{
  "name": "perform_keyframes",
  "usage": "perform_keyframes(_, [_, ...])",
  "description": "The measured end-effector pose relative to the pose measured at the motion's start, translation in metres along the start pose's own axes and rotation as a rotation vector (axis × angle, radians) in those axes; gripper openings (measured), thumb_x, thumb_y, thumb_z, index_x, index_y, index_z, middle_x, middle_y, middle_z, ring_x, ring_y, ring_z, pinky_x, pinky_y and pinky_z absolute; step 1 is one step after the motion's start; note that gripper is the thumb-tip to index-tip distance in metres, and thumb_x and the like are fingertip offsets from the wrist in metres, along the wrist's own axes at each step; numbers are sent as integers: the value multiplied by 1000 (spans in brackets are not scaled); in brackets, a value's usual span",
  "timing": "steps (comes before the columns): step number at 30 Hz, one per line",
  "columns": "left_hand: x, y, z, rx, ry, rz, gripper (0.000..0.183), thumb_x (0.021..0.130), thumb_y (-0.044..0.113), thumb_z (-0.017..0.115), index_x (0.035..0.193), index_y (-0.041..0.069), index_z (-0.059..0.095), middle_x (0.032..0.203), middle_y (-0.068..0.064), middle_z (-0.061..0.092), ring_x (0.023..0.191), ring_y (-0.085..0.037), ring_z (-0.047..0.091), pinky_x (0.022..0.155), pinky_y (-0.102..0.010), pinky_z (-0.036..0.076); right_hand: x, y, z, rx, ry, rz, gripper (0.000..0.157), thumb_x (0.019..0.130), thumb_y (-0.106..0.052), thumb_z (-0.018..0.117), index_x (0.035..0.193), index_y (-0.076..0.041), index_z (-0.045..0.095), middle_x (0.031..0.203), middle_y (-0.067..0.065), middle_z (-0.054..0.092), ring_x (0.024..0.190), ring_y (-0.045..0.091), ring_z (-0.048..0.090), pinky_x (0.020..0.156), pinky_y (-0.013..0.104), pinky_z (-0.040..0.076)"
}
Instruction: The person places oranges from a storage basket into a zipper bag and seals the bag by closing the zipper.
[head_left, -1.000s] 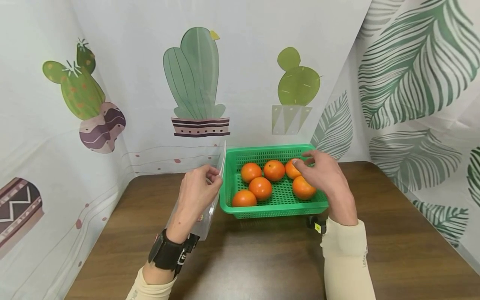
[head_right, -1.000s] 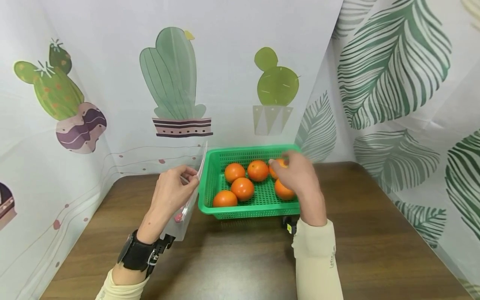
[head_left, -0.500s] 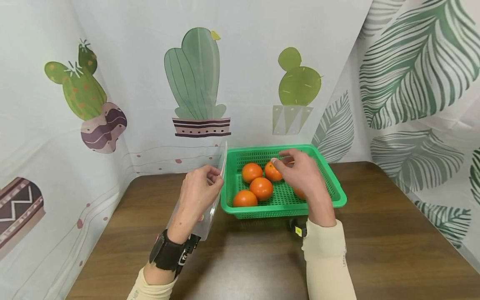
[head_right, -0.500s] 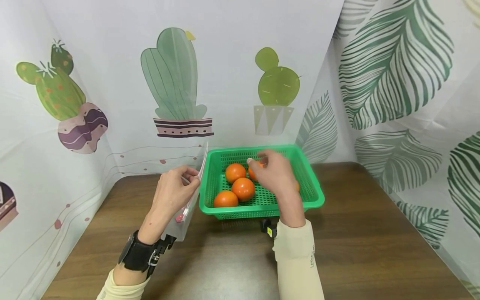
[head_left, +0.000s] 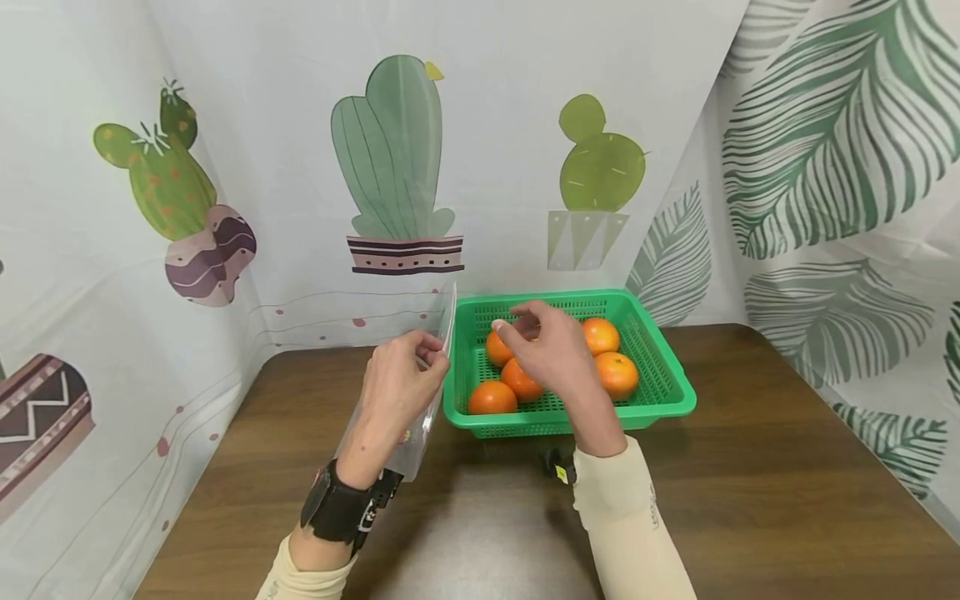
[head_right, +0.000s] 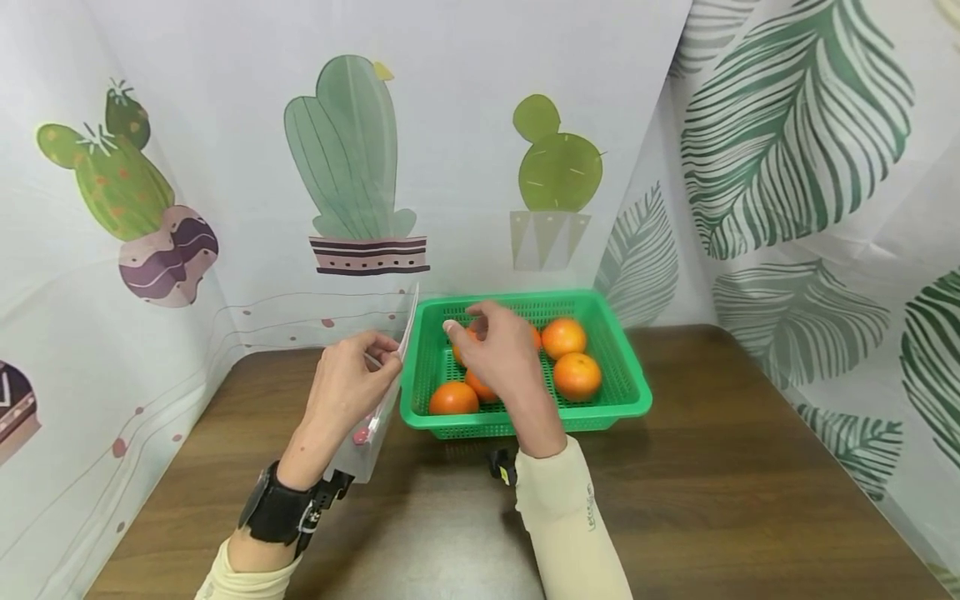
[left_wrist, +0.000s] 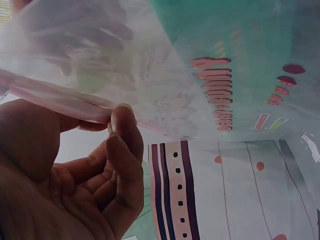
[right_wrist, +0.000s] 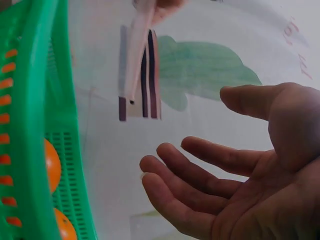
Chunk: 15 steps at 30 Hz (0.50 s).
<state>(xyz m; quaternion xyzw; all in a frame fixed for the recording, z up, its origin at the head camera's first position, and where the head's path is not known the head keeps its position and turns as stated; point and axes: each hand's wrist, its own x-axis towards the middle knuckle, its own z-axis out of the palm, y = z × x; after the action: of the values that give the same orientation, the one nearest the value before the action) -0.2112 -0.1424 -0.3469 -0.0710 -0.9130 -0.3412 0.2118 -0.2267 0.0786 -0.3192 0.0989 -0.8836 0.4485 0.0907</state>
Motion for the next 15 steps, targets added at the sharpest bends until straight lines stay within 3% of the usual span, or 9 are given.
perform_keyframes(7, [0,1,2,3,-5,-2,9,92,14,69,94,13,77,76,4,69,64,-12,64,58,-32,49,0,-3,18,28,-9,-25,42,102,-44,69,128,-11,71,112,5,75,103,22,72,91,44,60])
perform_keyframes(15, [-1,1,2,13,0,9,9,91,14,71,96,11,78,76,3,70,64,-13,64,57,-31,48,2,-8,36,47,3,-68,41,103,-38,69,129,-6,71,110,7,74,100,23,72,88,43,61])
